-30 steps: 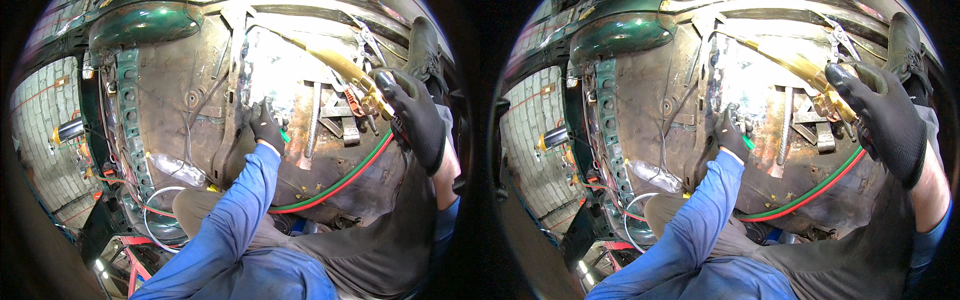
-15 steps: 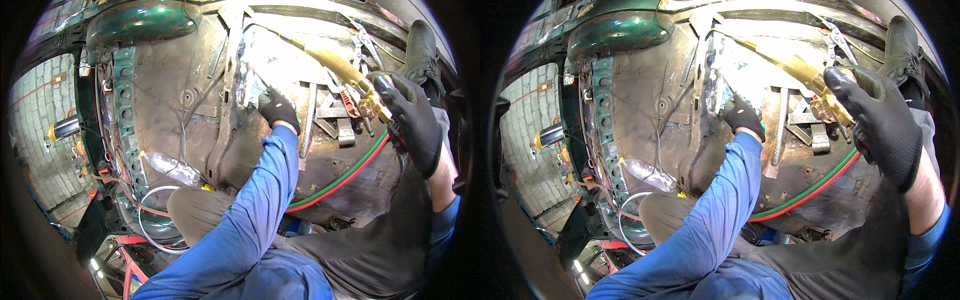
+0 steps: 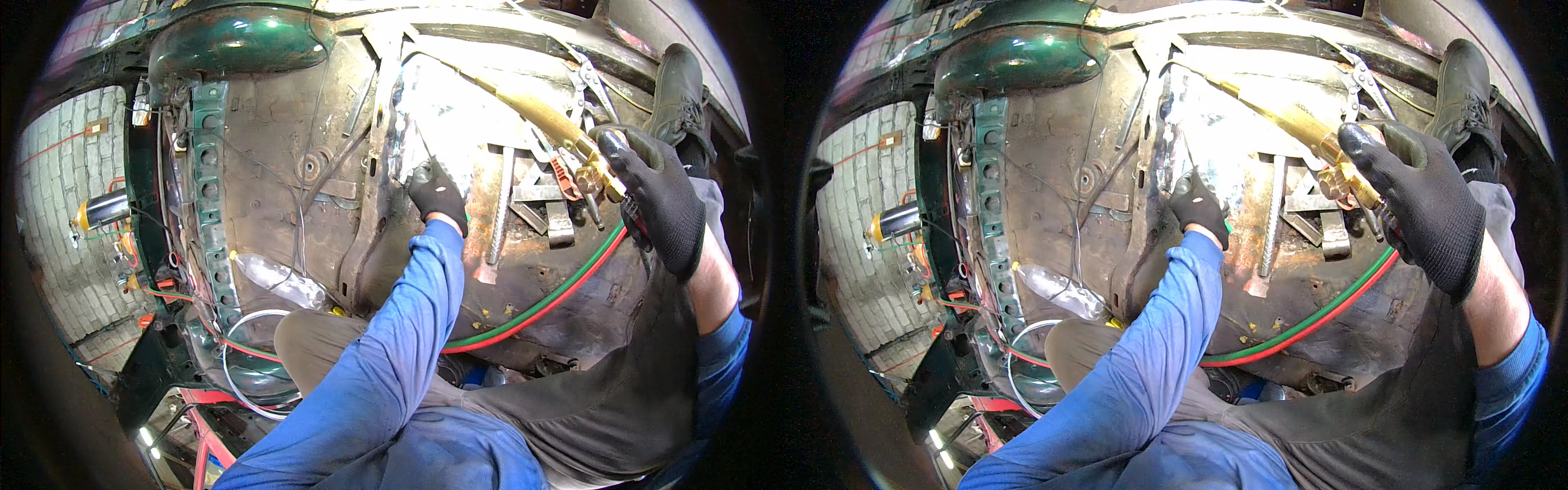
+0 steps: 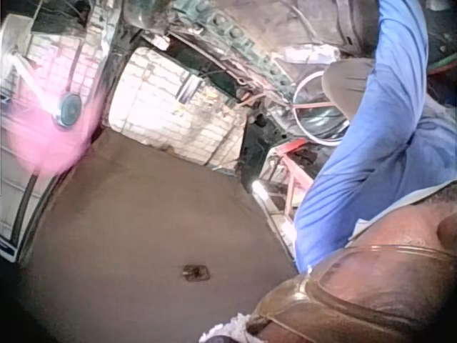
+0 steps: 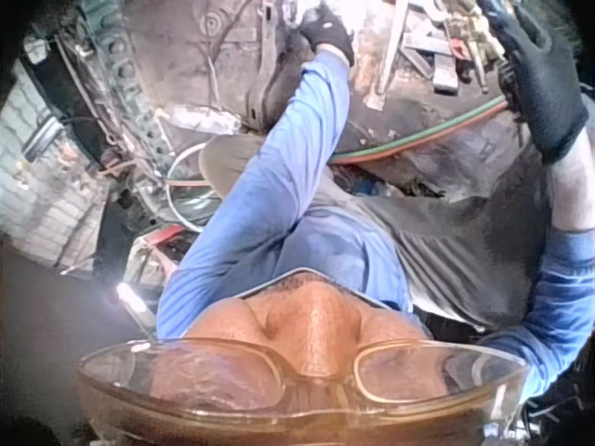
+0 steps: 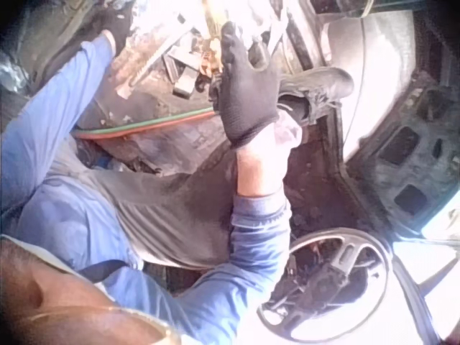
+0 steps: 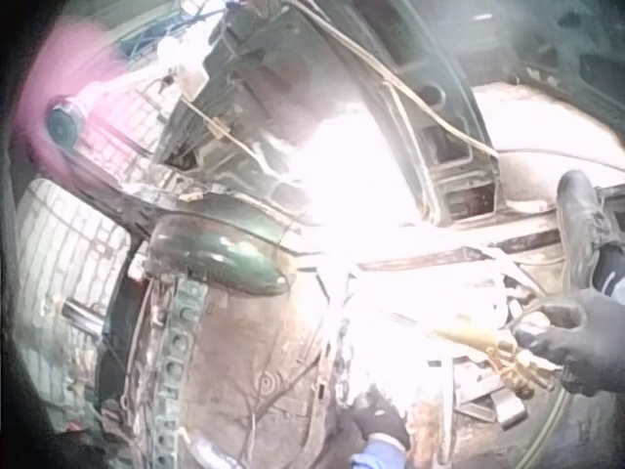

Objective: The person is welding a section of a car's floor pan using a handheld welding torch. They are sitting inside the vehicle, applying heat to a specific area of the metal floor while wearing gloves.

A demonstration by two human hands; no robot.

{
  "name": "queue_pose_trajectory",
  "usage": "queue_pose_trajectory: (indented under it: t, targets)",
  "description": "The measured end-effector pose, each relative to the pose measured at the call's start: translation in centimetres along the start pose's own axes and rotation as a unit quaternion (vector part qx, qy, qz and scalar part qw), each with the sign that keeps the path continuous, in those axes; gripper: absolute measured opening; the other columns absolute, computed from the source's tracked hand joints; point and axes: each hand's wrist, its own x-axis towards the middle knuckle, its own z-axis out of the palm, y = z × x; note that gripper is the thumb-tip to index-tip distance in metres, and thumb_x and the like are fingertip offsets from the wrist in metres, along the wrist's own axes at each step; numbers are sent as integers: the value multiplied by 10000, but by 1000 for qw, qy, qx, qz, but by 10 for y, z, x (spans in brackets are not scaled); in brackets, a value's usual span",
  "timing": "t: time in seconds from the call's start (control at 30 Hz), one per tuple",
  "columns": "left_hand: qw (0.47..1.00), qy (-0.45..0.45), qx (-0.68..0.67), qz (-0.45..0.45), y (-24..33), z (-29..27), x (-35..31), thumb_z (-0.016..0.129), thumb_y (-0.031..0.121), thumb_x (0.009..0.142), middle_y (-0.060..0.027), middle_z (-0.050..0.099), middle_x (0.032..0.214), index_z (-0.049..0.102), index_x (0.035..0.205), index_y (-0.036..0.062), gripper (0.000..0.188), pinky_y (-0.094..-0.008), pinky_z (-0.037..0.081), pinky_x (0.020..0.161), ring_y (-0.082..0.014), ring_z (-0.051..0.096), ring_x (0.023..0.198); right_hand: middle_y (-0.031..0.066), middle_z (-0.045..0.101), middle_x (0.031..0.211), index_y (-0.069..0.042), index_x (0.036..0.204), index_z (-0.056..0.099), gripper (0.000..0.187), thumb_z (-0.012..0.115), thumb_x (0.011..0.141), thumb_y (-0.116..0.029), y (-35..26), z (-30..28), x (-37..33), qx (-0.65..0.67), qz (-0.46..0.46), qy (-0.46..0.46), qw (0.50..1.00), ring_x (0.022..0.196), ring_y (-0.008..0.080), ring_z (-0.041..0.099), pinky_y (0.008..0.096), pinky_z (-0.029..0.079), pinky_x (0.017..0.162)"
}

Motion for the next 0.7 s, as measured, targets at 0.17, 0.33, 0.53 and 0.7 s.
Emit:
queue_pose_trajectory:
  t: [0.17, 0.33, 0.53, 0.7]
  targets:
    - [998, -36, 46, -3, 14, -5, 4, 604, 130, 1057, -74, 695, 900, 682, 1082, -13, 164, -327, 501, 703, -167, 629, 767, 11, 592, 757, -23, 1169, 702, 514, 598, 1061, -514, 4, -8, -8, -89, -94, 10, 992, 586, 54, 536, 228, 405, 509]
    - [951, -123, 270, 82, 10, -42, -31, 638, 151, 1007, -77, 726, 874, 685, 1054, -19, 182, -354, 522, 711, -198, 668, 778, 16, 537, 743, 7, 1123, 664, 477, 577, 1081, -460, -26, 10, -27, -21, 18, -9, 1000, 568, 92, 552, 247, 403, 473]
    - [785, -215, 577, 63, -4, -87, -90, 693, 432, 940, -255, 757, 1081, 696, 1178, 10, 485, -506, 568, 889, -437, 728, 1039, 74, 565, 823, 2, 1165, 642, 406, 592, 1082, -392, -42, 41, -94, -136, -51, 27, 989, 618, 157, 596, 309, 462, 501]
    - [680, -323, 643, 141, 28, -90, -112, 578, 575, 992, -215, 764, 1067, 706, 1227, 60, 580, -536, 558, 897, -465, 716, 1020, 268, 646, 1243, -63, 1529, 500, 578, 555, 958, 3, -7, 74, -151, -314, -235, 23, 920, 1118, 469, 636, 481, 517, 993]
